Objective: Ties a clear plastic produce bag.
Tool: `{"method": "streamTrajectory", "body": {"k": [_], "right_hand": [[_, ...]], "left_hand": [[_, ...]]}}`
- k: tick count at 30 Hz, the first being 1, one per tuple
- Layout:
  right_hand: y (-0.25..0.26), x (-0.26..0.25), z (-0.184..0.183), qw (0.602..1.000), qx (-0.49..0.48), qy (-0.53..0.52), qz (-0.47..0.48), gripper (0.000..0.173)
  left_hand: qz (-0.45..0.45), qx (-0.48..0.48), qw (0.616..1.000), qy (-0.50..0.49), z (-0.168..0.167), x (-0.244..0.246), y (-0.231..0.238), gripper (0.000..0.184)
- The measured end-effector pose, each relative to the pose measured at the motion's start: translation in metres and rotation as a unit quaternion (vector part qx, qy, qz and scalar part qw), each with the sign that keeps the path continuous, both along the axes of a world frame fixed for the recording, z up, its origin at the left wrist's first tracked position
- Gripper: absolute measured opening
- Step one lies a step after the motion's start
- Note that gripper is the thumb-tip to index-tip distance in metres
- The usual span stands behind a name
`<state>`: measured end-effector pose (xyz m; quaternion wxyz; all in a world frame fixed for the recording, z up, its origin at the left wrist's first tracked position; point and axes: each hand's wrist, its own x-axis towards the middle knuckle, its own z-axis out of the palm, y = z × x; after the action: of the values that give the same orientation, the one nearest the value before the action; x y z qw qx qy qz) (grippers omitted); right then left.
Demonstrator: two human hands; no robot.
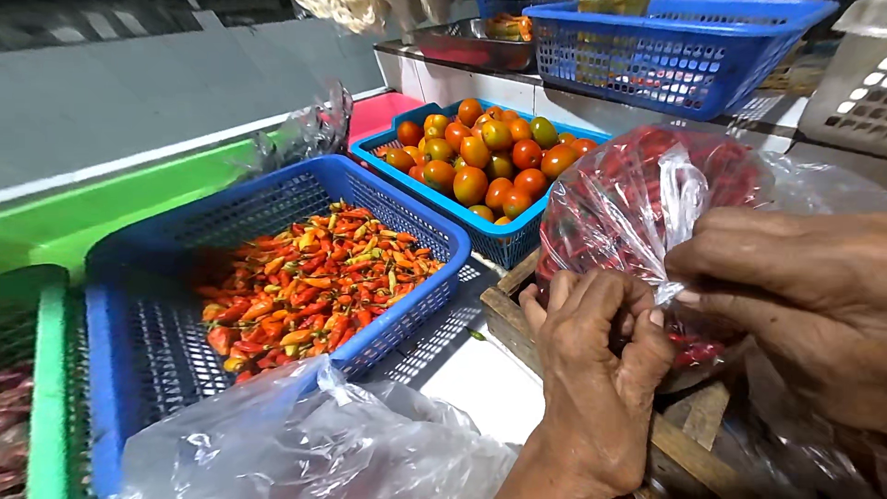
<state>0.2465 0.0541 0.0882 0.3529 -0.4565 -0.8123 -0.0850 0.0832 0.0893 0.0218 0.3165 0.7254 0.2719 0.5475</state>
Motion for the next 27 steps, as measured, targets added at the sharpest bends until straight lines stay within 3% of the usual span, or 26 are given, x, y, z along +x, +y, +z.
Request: {"method": "streamTrajectory", "body": {"k": [10,17,20,23,27], "right_hand": [[0.002,0.005,0.000,0.984,-0.108,0.141,0.032,0.015],[0.005,0.012,0.002,0.973,-0.090,0.211,0.039,0.021],[-0.001,0.019,0.010,0.987,-0.048,0.153,-0.015,0.014],[-0.008,0.009,0.025,0.994,-0.084,0.019,-0.075,0.013],[-0.009,0.001,0.014,0.977,-0.106,-0.119,-0.139,0.012]], "left_hand": [[0.008,0.011,1.000,-0.012,-0.001,0.002,-0.001,0.012],[0.042,-0.061,0.997,-0.005,0.000,0.001,0.001,0.009],[0.061,-0.086,0.994,-0.002,0.000,0.003,0.000,0.012],[0.066,-0.059,0.996,0.003,-0.003,0.004,0.000,0.026],[0.056,-0.011,0.998,0.039,-0.007,0.002,0.003,0.027]]}}
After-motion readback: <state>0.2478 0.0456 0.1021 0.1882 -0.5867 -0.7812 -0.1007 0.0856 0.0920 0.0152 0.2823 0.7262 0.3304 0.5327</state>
